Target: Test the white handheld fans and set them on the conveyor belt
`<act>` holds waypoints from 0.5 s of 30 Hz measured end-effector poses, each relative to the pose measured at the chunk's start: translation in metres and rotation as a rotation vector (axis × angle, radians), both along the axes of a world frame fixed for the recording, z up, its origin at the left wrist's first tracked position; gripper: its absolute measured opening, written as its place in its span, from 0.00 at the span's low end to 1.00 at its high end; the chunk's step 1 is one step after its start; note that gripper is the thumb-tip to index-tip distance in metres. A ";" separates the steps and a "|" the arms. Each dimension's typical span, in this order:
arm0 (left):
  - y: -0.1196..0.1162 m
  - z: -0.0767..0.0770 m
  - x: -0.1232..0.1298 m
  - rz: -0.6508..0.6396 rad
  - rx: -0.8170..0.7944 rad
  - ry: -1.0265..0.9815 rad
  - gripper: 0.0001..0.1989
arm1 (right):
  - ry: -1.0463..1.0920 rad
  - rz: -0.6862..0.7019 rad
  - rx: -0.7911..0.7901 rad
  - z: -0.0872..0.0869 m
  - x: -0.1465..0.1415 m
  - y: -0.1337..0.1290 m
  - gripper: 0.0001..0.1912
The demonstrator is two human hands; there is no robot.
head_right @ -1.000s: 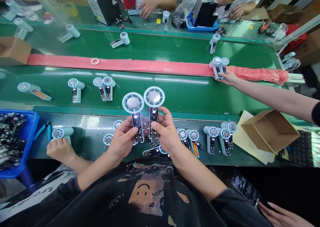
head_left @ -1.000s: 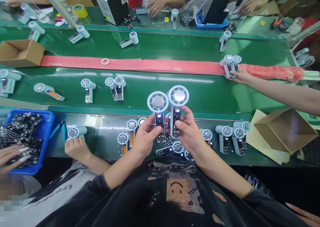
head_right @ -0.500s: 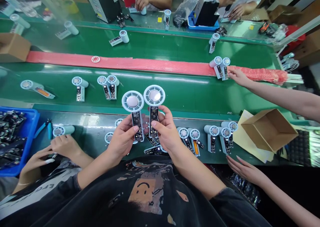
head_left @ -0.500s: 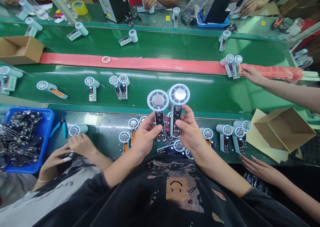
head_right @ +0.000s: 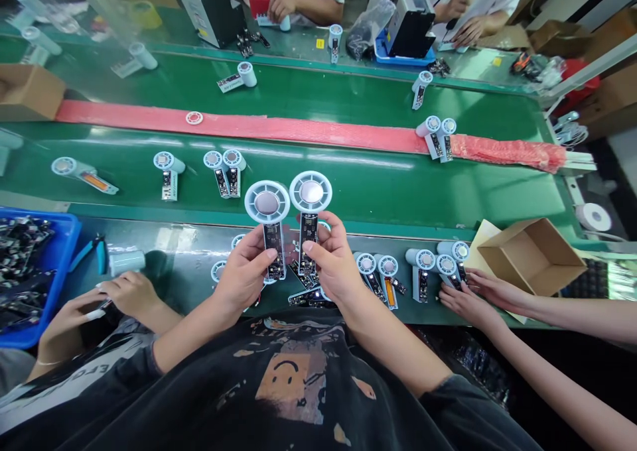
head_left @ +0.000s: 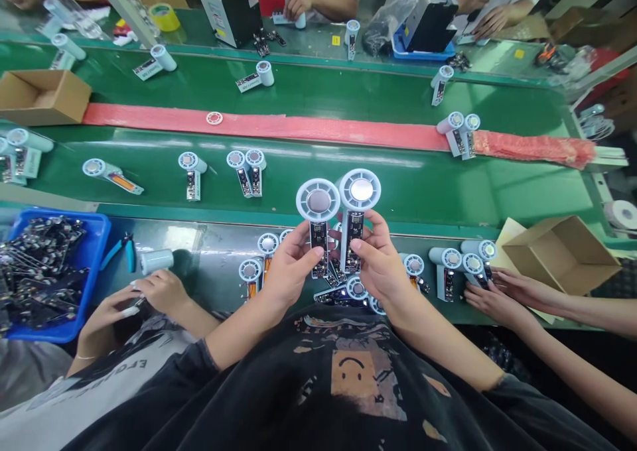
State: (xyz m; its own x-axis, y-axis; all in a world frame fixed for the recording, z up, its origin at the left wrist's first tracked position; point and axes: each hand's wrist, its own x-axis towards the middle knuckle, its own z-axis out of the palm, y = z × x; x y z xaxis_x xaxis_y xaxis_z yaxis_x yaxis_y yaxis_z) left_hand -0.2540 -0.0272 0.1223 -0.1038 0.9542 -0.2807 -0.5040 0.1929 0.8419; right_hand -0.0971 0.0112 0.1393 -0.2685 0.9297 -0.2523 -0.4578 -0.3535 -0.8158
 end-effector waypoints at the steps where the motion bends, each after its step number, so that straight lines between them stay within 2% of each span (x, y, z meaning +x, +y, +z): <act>1: 0.000 0.001 0.000 0.008 0.010 -0.016 0.25 | 0.006 -0.002 -0.012 0.000 0.000 -0.001 0.29; 5: 0.003 0.007 0.005 0.042 0.004 -0.039 0.25 | -0.009 -0.035 -0.028 0.001 -0.001 -0.003 0.26; 10: 0.003 0.015 0.010 0.018 -0.011 -0.056 0.21 | -0.055 -0.070 0.032 0.005 -0.001 -0.004 0.28; 15: 0.000 0.017 0.010 0.065 0.000 -0.086 0.17 | -0.028 -0.027 -0.001 0.015 0.001 -0.008 0.25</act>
State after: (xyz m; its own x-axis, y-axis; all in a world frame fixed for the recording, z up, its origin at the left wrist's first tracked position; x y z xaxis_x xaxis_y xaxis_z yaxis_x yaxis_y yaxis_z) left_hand -0.2435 -0.0274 0.1395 -0.1415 0.9462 -0.2911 -0.5856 0.1571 0.7952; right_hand -0.0963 0.0030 0.1547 -0.2362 0.9362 -0.2604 -0.4445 -0.3424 -0.8278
